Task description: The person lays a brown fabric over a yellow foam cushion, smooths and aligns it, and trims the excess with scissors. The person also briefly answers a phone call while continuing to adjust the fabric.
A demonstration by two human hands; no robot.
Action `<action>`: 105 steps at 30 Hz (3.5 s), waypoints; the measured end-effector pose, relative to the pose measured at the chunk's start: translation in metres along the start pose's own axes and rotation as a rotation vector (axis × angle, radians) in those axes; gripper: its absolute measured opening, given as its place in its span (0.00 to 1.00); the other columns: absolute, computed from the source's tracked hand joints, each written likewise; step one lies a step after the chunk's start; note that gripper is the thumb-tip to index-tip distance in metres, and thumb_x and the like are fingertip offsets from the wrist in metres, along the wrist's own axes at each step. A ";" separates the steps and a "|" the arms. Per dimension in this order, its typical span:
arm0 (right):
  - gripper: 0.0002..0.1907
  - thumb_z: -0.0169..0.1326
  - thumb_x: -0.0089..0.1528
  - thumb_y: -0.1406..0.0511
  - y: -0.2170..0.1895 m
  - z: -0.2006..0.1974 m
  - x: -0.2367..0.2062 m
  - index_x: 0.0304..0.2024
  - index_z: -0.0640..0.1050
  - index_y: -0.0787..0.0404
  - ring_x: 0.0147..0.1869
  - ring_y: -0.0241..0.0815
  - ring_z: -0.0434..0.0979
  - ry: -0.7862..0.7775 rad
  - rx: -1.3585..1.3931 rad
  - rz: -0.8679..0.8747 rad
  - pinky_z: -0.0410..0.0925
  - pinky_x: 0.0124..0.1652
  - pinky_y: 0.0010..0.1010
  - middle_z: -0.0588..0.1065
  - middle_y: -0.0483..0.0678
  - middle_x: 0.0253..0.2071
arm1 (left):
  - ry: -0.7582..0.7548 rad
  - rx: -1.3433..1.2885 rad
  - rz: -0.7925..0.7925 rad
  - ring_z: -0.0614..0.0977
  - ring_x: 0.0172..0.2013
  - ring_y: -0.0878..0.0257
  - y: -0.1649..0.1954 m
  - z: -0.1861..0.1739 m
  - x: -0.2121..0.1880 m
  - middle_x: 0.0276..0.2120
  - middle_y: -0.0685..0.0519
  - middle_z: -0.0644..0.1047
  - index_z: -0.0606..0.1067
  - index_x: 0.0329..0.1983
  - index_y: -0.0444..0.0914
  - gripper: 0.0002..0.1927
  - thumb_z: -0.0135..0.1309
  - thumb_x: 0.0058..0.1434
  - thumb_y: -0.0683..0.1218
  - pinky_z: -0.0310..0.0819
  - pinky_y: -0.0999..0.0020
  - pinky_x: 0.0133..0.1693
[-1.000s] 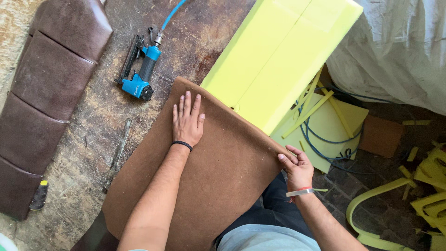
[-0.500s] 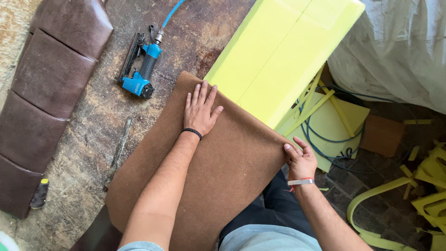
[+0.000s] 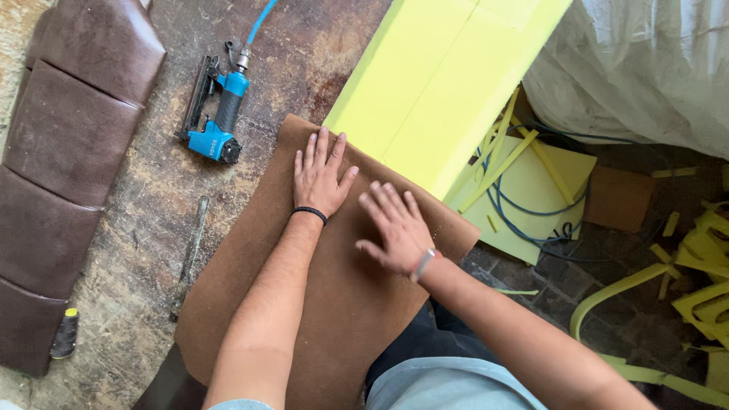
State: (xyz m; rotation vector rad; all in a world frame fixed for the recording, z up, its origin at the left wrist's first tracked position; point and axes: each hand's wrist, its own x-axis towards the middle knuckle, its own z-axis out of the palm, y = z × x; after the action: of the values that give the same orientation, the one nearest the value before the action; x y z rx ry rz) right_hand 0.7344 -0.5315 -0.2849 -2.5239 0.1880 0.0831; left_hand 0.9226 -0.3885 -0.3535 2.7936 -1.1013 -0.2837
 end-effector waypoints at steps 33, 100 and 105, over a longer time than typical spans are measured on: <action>0.28 0.63 0.57 0.60 0.058 0.005 0.013 0.60 0.75 0.56 0.63 0.50 0.69 0.195 -0.132 0.291 0.57 0.67 0.47 0.74 0.50 0.54 | -0.175 -0.109 0.346 0.63 0.67 0.53 0.031 -0.043 0.051 0.60 0.49 0.69 0.77 0.54 0.46 0.21 0.63 0.57 0.52 0.47 0.54 0.71; 0.15 0.53 0.58 0.67 0.025 0.001 -0.025 0.47 0.73 0.62 0.57 0.51 0.78 0.007 0.130 0.327 0.64 0.63 0.41 0.78 0.54 0.45 | 0.170 -0.312 0.651 0.79 0.54 0.55 0.085 0.007 -0.032 0.49 0.50 0.79 0.79 0.48 0.39 0.16 0.54 0.56 0.43 0.69 0.57 0.61; 0.15 0.58 0.59 0.63 0.048 0.002 -0.025 0.47 0.75 0.61 0.51 0.53 0.81 0.073 0.387 0.460 0.71 0.53 0.42 0.80 0.54 0.42 | 0.150 -0.275 0.658 0.78 0.54 0.54 0.086 0.001 -0.031 0.50 0.49 0.78 0.78 0.49 0.37 0.18 0.54 0.55 0.44 0.69 0.57 0.61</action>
State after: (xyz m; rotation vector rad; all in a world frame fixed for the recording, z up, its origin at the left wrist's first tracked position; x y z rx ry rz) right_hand 0.7027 -0.5669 -0.3111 -2.0585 0.7387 0.1239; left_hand 0.8432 -0.4293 -0.3351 2.0389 -1.6992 -0.1339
